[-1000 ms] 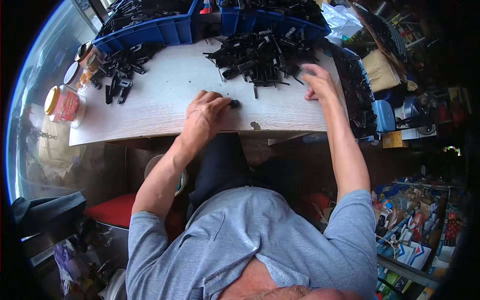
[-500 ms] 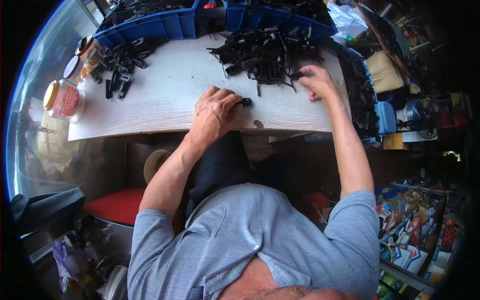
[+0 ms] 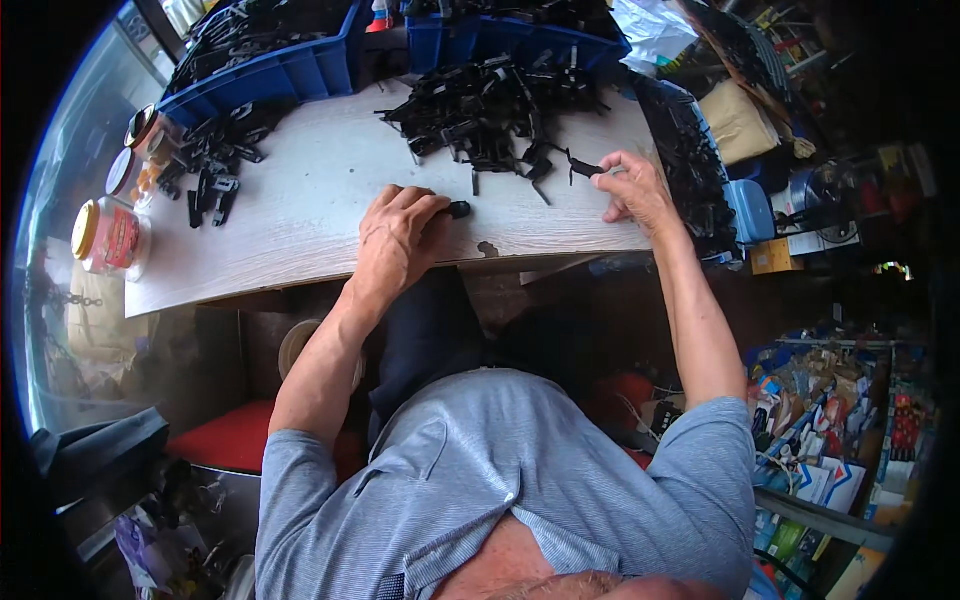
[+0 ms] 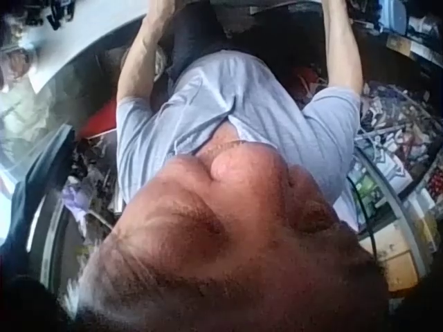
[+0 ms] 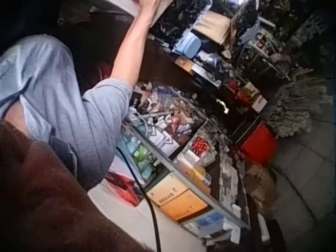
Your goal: Assembling small black plastic parts at a workbench.
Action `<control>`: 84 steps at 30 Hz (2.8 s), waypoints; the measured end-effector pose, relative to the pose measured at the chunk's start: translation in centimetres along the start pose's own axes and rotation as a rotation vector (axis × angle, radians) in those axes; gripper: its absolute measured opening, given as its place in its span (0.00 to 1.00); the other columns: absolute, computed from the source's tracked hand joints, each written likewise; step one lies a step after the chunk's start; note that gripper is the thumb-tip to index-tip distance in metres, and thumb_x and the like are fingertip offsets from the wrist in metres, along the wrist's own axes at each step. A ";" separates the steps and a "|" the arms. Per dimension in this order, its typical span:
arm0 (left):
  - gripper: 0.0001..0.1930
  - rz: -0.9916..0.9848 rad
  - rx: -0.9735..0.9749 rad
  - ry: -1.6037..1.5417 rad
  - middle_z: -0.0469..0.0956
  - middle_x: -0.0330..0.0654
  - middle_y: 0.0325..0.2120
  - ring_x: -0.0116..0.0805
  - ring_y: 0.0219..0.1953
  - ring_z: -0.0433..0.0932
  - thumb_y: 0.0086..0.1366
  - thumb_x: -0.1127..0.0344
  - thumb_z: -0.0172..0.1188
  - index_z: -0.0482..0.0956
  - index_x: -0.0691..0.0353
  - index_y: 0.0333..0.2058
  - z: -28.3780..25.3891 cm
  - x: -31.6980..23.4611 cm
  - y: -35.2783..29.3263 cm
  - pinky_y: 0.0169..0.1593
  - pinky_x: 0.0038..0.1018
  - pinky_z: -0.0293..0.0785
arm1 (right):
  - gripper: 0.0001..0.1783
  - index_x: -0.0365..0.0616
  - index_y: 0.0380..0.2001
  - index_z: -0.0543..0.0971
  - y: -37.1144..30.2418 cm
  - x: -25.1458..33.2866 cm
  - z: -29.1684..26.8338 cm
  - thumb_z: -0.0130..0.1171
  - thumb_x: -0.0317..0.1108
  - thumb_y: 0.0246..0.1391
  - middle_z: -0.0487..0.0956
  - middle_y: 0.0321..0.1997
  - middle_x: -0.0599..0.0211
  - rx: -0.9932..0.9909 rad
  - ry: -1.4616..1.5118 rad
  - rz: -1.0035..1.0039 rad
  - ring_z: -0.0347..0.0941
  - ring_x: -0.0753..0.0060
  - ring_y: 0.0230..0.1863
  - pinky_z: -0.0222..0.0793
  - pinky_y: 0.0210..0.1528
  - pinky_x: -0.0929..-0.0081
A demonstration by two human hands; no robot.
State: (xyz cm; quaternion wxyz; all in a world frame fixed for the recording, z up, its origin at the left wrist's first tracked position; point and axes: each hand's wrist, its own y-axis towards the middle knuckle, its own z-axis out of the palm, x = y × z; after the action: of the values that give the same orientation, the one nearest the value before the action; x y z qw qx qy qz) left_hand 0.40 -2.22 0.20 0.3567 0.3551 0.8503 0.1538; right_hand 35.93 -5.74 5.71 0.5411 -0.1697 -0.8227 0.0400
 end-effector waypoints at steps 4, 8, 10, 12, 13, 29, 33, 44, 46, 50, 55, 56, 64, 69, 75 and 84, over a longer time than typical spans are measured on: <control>0.12 -0.042 -0.029 -0.045 0.83 0.44 0.38 0.47 0.39 0.78 0.58 0.71 0.67 0.84 0.60 0.42 0.2 0.0 -0.1 0.45 0.37 0.76 | 0.18 0.45 0.40 0.76 -0.4 -0.5 0.3 0.71 0.37 0.50 0.68 0.16 0.77 -0.011 0.142 -0.006 0.68 0.82 0.14 0.79 0.23 0.72; 0.12 -0.059 -0.239 -0.125 0.82 0.46 0.40 0.47 0.40 0.79 0.59 0.72 0.68 0.83 0.61 0.43 -1.0 -1.0 -0.2 0.46 0.37 0.76 | 0.18 0.43 0.41 0.76 -1.2 -0.4 1.8 0.71 0.36 0.50 0.68 0.16 0.76 0.038 0.269 -0.033 0.68 0.82 0.14 0.80 0.24 0.70; 0.13 -0.010 -0.204 -0.147 0.82 0.48 0.43 0.48 0.43 0.80 0.60 0.72 0.67 0.83 0.63 0.45 -2.1 -2.7 0.9 0.47 0.37 0.76 | 0.18 0.43 0.41 0.76 -1.9 0.5 3.4 0.71 0.34 0.50 0.67 0.15 0.77 0.130 0.270 -0.065 0.68 0.82 0.14 0.81 0.24 0.69; 0.15 0.086 -0.125 -0.188 0.82 0.49 0.48 0.50 0.47 0.81 0.62 0.71 0.67 0.82 0.64 0.48 -3.1 -4.3 2.3 0.49 0.38 0.77 | 0.16 0.44 0.39 0.77 -2.5 2.4 5.7 0.71 0.33 0.50 0.71 0.17 0.77 0.191 0.181 -0.126 0.69 0.82 0.15 0.77 0.23 0.76; 0.15 0.131 -0.103 -0.175 0.81 0.49 0.49 0.50 0.47 0.81 0.63 0.71 0.66 0.82 0.63 0.48 -3.0 -4.6 2.8 0.48 0.39 0.78 | 0.15 0.44 0.39 0.78 -2.9 3.4 7.0 0.71 0.33 0.50 0.72 0.18 0.76 0.216 0.126 -0.152 0.69 0.83 0.15 0.76 0.22 0.78; 0.12 0.095 0.000 0.073 0.82 0.46 0.34 0.46 0.39 0.79 0.56 0.74 0.64 0.81 0.61 0.41 -1.2 0.9 -1.8 0.47 0.37 0.75 | 0.15 0.46 0.45 0.84 -2.4 4.6 16.6 0.71 0.34 0.54 0.74 0.20 0.76 0.291 -0.050 -0.112 0.66 0.84 0.18 0.64 0.16 0.79; 0.18 0.132 0.022 0.066 0.82 0.45 0.40 0.47 0.43 0.79 0.50 0.72 0.68 0.81 0.60 0.43 -2.2 1.0 -2.8 0.49 0.38 0.74 | 0.16 0.47 0.46 0.85 -3.1 4.8 17.1 0.71 0.36 0.54 0.77 0.26 0.75 0.282 -0.085 -0.045 0.71 0.81 0.23 0.71 0.18 0.78; 0.16 0.072 0.039 0.224 0.81 0.40 0.46 0.44 0.49 0.77 0.61 0.60 0.67 0.82 0.53 0.48 -4.2 0.2 -5.9 0.51 0.40 0.71 | 0.15 0.42 0.44 0.85 -4.9 5.8 19.1 0.71 0.34 0.53 0.76 0.26 0.72 0.265 -0.145 -0.032 0.69 0.81 0.19 0.67 0.14 0.78; 0.17 0.055 -0.059 0.173 0.81 0.42 0.46 0.45 0.49 0.77 0.60 0.63 0.68 0.82 0.55 0.48 -4.5 -0.2 -6.4 0.51 0.40 0.71 | 0.15 0.42 0.43 0.85 -5.5 5.8 19.4 0.71 0.34 0.53 0.71 0.22 0.76 0.276 -0.128 -0.044 0.66 0.84 0.18 0.64 0.14 0.80; 0.20 -0.076 -0.569 -0.024 0.80 0.50 0.42 0.52 0.44 0.77 0.51 0.71 0.73 0.80 0.60 0.44 -6.4 2.3 -7.2 0.48 0.42 0.72 | 0.14 0.40 0.41 0.83 -6.3 5.6 19.0 0.71 0.35 0.53 0.71 0.19 0.77 0.247 -0.069 -0.077 0.63 0.86 0.14 0.63 0.14 0.81; 0.13 -0.539 -0.638 0.631 0.82 0.47 0.36 0.48 0.42 0.79 0.59 0.62 0.69 0.83 0.57 0.42 -15.4 12.6 -9.6 0.48 0.39 0.74 | 0.19 0.35 0.43 0.79 -7.3 4.6 18.1 0.71 0.37 0.54 0.71 0.16 0.76 0.198 0.133 -0.070 0.61 0.85 0.10 0.65 0.14 0.81; 0.13 -0.623 -0.573 0.702 0.83 0.48 0.36 0.49 0.43 0.79 0.60 0.58 0.68 0.85 0.56 0.41 -16.1 13.3 -9.6 0.49 0.41 0.74 | 0.19 0.35 0.43 0.79 -7.3 4.3 17.8 0.71 0.37 0.54 0.71 0.16 0.76 0.193 0.135 -0.070 0.61 0.85 0.10 0.65 0.14 0.81; 0.15 -0.760 -0.423 0.477 0.86 0.47 0.37 0.49 0.40 0.84 0.64 0.50 0.64 0.87 0.54 0.41 -15.6 15.7 -8.6 0.44 0.36 0.77 | 0.18 0.39 0.42 0.79 -5.1 2.8 14.4 0.69 0.40 0.55 0.67 0.12 0.76 0.240 0.380 -0.018 0.68 0.80 0.13 0.79 0.25 0.72; 0.16 -0.729 -0.297 0.517 0.86 0.48 0.34 0.47 0.38 0.85 0.68 0.51 0.61 0.86 0.57 0.42 -15.0 15.7 -7.3 0.45 0.36 0.77 | 0.17 0.40 0.41 0.79 -4.9 0.7 9.4 0.69 0.41 0.56 0.66 0.12 0.76 0.141 0.426 0.006 0.68 0.79 0.13 0.80 0.24 0.71; 0.18 -0.704 -0.244 0.395 0.85 0.51 0.35 0.47 0.39 0.85 0.68 0.51 0.60 0.86 0.59 0.42 -11.8 12.5 -6.4 0.46 0.37 0.76 | 0.15 0.40 0.36 0.76 -2.2 -1.3 1.4 0.69 0.39 0.56 0.62 0.10 0.74 -0.284 0.472 0.172 0.67 0.71 0.11 0.80 0.20 0.57; 0.05 -0.221 -0.224 0.346 0.80 0.45 0.32 0.47 0.36 0.79 0.61 0.73 0.65 0.83 0.59 0.36 -6.6 6.9 -4.8 0.40 0.38 0.75 | 0.20 0.44 0.48 0.82 1.3 -0.5 -4.5 0.71 0.39 0.53 0.80 0.26 0.60 -0.682 0.403 -0.061 0.75 0.69 0.18 0.81 0.24 0.65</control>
State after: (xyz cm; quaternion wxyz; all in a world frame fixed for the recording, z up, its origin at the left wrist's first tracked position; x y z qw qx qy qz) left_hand -10.15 -0.72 -1.09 0.2577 0.1865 0.9100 0.2659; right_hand 40.44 -5.15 6.81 0.6051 -0.3195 -0.6708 -0.2859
